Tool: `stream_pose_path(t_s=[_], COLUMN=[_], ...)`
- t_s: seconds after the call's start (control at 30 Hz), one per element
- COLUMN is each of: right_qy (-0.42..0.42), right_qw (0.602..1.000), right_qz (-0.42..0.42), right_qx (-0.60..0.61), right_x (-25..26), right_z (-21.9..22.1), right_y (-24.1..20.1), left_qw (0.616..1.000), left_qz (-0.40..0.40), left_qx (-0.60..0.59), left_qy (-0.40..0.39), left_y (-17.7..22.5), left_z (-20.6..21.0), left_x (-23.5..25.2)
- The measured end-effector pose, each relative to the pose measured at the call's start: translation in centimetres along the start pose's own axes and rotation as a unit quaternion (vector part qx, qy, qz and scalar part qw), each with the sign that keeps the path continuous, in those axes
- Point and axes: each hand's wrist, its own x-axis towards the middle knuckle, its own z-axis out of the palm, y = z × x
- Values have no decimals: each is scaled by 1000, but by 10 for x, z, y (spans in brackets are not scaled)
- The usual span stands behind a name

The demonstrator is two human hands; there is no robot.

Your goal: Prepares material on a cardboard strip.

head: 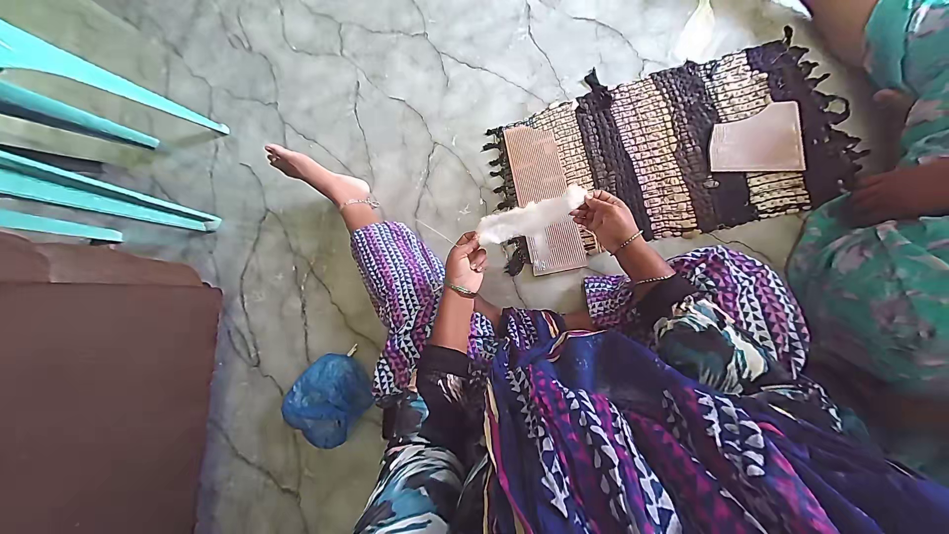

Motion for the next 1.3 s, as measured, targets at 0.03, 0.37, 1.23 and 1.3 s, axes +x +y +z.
stream_pose_path(t_s=[0.03, 0.37, 1.23, 1.3], right_qy=[1, 80, -209, -240], right_qw=[1000, 995, 873, 827], right_qz=[-6, -32, 32, 6], right_qx=[1, 43, -439, -508], right_x=[-1, 10, 34, 45], right_z=[-2, -13, 26, 25], right_y=[-1, -10, -1, 9], left_qw=[1000, 994, 782, 764], left_qz=[1, -1, -102, -95], left_qx=[-8, -9, 615, 638], left_qy=[6, 108, -19, 23], left_y=[2, 5, 18, 19], left_z=[-3, -43, -58, -53], left_x=[1, 16, 49, 47])
